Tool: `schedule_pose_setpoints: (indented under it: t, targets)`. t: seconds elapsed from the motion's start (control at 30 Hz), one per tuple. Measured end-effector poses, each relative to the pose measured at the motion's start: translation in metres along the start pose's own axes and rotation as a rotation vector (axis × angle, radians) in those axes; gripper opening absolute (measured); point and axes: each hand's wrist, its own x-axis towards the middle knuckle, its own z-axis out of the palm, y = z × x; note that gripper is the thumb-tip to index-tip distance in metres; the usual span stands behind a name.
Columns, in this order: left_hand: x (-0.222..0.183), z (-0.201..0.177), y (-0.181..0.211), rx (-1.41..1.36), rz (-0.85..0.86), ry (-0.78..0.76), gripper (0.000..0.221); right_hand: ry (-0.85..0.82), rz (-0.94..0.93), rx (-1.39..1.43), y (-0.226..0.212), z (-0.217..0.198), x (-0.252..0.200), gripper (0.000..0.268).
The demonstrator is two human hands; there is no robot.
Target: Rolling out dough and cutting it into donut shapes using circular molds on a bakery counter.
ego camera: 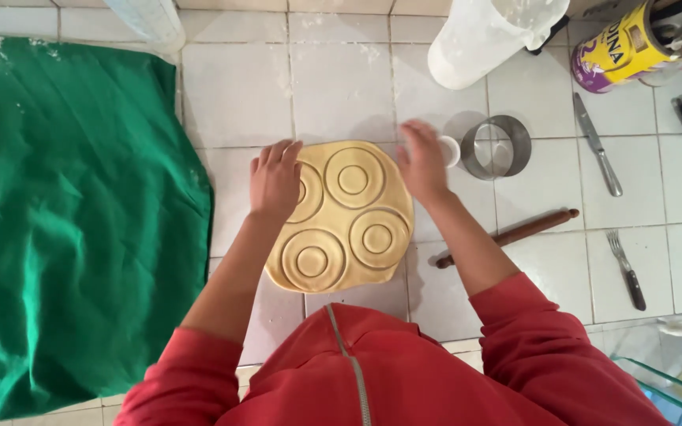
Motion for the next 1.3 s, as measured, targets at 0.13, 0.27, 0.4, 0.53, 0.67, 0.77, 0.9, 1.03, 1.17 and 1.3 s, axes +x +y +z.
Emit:
schedule_pose_setpoints:
  t: [0.13, 0.27, 0.4, 0.53, 0.67, 0.77, 0.9, 1.03, 1.17, 1.3]
  targets:
    - [0.03, 0.01, -0.004, 0.034, -0.033, -0.135, 0.025, -0.259, 0.209, 0.252, -0.02, 0.031, 0.016, 0.032]
    - [0.048, 0.014, -0.012, 0.029, -0.142, -0.301, 0.021, -0.361, 0.37, 0.177, 0.009, 0.058, 0.019, 0.025]
    - [0.052, 0.014, -0.017, -0.008, -0.195, -0.424, 0.016, -0.46, 0.341, 0.076, 0.008, 0.051, 0.018, 0.014]
    - [0.048, -0.013, 0.008, -0.191, -0.191, -0.374, 0.013, -0.436, 0.397, 0.173, -0.01, 0.024, 0.016, 0.01]
    - [0.034, -0.035, 0.026, -0.378, -0.133, -0.249, 0.01, -0.417, 0.534, 0.451, 0.01, 0.014, 0.001, 0.017]
    - [0.017, -0.063, 0.044, -0.514, -0.061, -0.142, 0.008, -0.413, 0.557, 0.783, 0.008, -0.021, -0.007, 0.022]
    - [-0.029, -0.102, 0.071, -0.603, -0.201, -0.26, 0.009, -0.574, 0.512, 0.804, -0.035, -0.094, -0.024, 0.019]
    - [-0.076, -0.123, 0.09, -0.781, -0.268, -0.291, 0.008, -0.635, 0.488, 0.824, -0.055, -0.145, -0.054, 0.015]
    - [-0.099, -0.137, 0.106, -0.865, -0.313, -0.279, 0.01, -0.581, 0.465, 0.858, -0.077, -0.169, -0.066, 0.014]
    - [-0.103, -0.155, 0.118, -1.033, -0.398, -0.175, 0.011, -0.433, 0.378, 0.861, -0.103, -0.186, -0.063, 0.013]
